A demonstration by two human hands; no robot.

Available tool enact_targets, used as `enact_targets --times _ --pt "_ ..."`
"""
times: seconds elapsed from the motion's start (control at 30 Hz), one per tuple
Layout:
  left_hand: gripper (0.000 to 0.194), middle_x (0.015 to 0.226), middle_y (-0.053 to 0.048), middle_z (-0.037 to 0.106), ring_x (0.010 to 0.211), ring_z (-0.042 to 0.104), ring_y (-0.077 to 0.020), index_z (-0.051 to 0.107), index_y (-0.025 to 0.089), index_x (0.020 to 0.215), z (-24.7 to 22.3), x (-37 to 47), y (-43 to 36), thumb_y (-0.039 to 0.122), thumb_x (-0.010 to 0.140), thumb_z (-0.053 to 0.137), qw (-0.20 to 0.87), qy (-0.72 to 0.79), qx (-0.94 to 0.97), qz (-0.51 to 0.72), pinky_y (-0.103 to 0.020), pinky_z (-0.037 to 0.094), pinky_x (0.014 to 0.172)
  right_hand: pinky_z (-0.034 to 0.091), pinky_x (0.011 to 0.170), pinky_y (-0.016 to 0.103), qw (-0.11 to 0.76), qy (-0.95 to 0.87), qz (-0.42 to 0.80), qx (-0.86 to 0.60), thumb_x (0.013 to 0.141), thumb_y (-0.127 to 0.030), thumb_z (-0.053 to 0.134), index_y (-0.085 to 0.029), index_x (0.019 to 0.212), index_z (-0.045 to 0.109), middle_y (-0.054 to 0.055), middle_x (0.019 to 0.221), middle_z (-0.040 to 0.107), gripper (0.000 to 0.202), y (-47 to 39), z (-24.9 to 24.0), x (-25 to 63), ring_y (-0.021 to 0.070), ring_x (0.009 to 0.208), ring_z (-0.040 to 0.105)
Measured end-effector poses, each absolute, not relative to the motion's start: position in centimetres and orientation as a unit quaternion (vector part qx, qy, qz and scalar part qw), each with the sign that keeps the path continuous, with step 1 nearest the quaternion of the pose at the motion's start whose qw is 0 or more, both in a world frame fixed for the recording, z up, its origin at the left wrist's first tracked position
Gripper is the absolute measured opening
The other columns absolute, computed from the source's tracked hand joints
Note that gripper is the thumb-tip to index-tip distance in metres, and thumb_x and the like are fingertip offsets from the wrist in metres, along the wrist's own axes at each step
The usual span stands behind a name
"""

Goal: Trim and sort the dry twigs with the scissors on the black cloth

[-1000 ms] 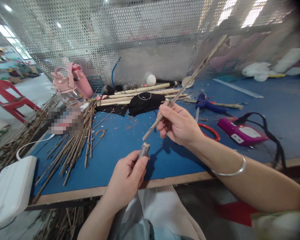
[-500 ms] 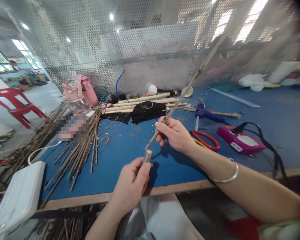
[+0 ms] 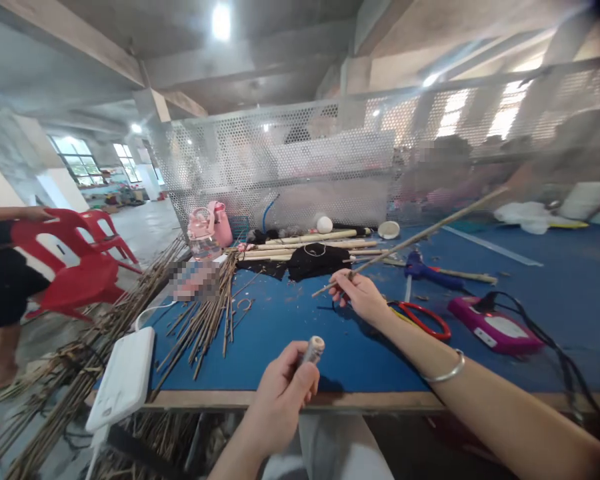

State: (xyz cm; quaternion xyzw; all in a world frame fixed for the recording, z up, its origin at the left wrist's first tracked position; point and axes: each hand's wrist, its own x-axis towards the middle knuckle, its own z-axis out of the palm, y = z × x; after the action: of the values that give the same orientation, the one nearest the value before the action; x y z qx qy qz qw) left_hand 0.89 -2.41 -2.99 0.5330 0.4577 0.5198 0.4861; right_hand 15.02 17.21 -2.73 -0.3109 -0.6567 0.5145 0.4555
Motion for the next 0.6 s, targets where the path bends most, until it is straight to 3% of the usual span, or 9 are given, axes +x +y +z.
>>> enact_targets --times 0.1,0.27,0.43,0.6 --pt "0.036 0.064 0.001 0.043 0.058 0.037 -0.0091 0.053 0.015 0.087 -2.3 0.9 -3.7 0.045 0.091 0.035 0.445 0.469 0.559 0.520 -0.024 0.029 0.056 0.041 0.039 0.019 0.440 -0.666 0.506 -0.326 0.073 -0.059 0.058 -0.016 0.076 0.053 0.000 0.059 0.057 0.043 17.1 -2.9 14.9 0.0092 0.048 0.053" --pt "0.038 0.062 0.004 0.037 0.051 0.029 -0.0070 0.049 0.016 0.089 -2.5 0.2 -3.3 0.049 0.091 0.030 0.429 0.479 0.509 0.573 -0.022 0.023 0.047 0.037 0.038 0.018 0.407 -0.685 0.491 -0.353 0.075 -0.058 0.055 -0.016 0.071 0.051 -0.001 0.052 0.056 0.042 16.9 -3.1 15.1 0.0071 0.041 0.048" --pt "0.034 0.059 0.008 0.035 0.042 0.025 -0.0037 0.044 0.019 0.092 -2.2 -1.3 -1.2 0.053 0.088 0.037 0.489 0.464 0.488 0.555 -0.017 0.017 0.038 0.037 0.038 0.017 0.385 -0.685 0.528 -0.321 0.077 -0.054 0.055 -0.015 0.080 0.056 -0.001 0.056 0.057 0.040 16.9 -1.6 14.8 0.0069 0.043 0.050" --pt "0.032 0.059 0.009 0.035 0.040 0.023 -0.0023 0.045 0.020 0.090 -1.9 -1.3 -0.3 0.052 0.086 0.041 0.530 0.476 0.457 0.532 -0.013 0.014 0.035 0.044 0.043 0.019 0.371 -0.697 0.560 -0.250 0.070 -0.050 0.066 -0.015 0.080 0.053 -0.001 0.062 0.058 0.038 17.2 1.4 13.8 0.0084 0.050 0.054"
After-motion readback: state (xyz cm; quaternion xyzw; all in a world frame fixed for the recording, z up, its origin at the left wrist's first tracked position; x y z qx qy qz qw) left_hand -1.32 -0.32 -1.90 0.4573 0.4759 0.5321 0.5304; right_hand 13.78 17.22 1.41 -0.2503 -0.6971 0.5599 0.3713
